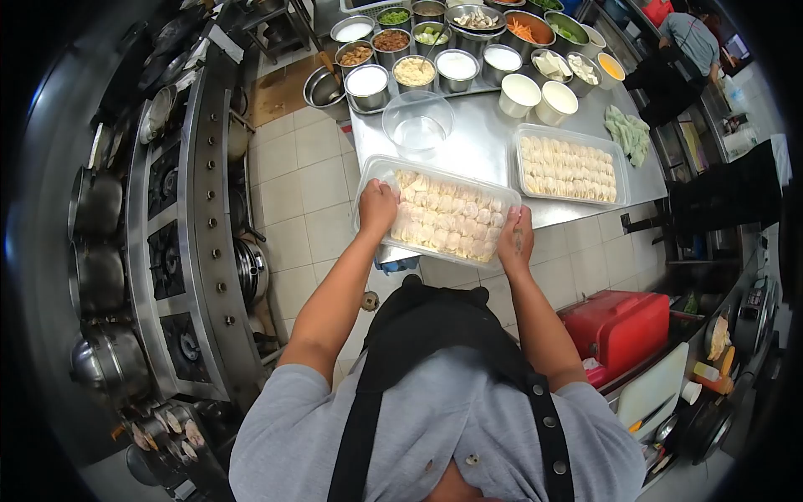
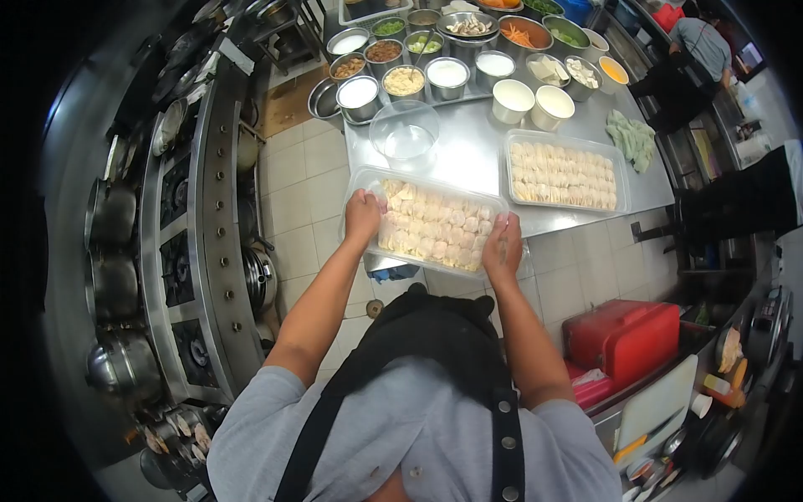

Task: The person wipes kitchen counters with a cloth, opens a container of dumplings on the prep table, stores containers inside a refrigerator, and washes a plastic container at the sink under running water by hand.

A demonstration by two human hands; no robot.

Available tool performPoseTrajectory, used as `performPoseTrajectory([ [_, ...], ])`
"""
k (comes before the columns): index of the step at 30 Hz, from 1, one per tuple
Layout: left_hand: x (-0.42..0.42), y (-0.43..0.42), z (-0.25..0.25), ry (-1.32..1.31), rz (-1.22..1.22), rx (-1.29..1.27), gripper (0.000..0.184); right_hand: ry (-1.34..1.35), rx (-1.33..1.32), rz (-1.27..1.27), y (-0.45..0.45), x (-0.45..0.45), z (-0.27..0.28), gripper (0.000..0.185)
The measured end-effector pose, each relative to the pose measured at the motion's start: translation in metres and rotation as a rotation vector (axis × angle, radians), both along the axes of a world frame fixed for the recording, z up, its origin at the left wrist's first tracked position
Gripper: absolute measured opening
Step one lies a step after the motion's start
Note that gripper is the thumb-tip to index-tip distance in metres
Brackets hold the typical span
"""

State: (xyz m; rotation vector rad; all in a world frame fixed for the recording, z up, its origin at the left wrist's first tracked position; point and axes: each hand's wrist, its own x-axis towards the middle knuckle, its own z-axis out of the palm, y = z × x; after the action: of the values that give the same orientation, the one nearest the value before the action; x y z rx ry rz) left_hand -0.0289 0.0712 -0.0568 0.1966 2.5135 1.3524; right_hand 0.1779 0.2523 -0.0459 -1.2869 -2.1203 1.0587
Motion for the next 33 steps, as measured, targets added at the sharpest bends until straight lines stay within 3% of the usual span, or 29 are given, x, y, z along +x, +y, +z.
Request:
performPoseTrajectory([
  [7,-0.01,-0.006,-0.035,-0.086,0.002,0.158,0.029,0.069,-0.055,0.096,0.014,-0.005,-0.016,0.039],
  [16,-0.005,-0.008,-0.008,-0.373,0.019,0.425,0.025,-0.025,0.012,0.065,0.015,-0.011,-0.016,0.044],
  [19,-0.003,0.0,0.01,-0.346,0.03,0.309,0.033,-0.059,-0.02,0.075,0.02,-0.01,-0.018,0.047],
  [22,-0.011,0.0,0.015,-0.414,-0.041,0.191,0.059,0.046,-0.064,0.049,0.02,-0.011,-0.02,0.05],
  [25,-0.009,0.0,0.012,-0.375,-0.025,0.183,0.071,0.039,-0.047,0.042,0.016,-0.011,-0.014,0.051],
  [28,-0.006,0.001,0.008,-0.353,0.003,0.237,0.058,0.004,-0.063,0.019,0.018,-0.011,-0.022,0.052],
  [33,-0.011,0.001,-0.01,-0.268,-0.055,0.161,0.057,0.059,-0.047,0.026,0.016,-0.013,-0.021,0.05],
])
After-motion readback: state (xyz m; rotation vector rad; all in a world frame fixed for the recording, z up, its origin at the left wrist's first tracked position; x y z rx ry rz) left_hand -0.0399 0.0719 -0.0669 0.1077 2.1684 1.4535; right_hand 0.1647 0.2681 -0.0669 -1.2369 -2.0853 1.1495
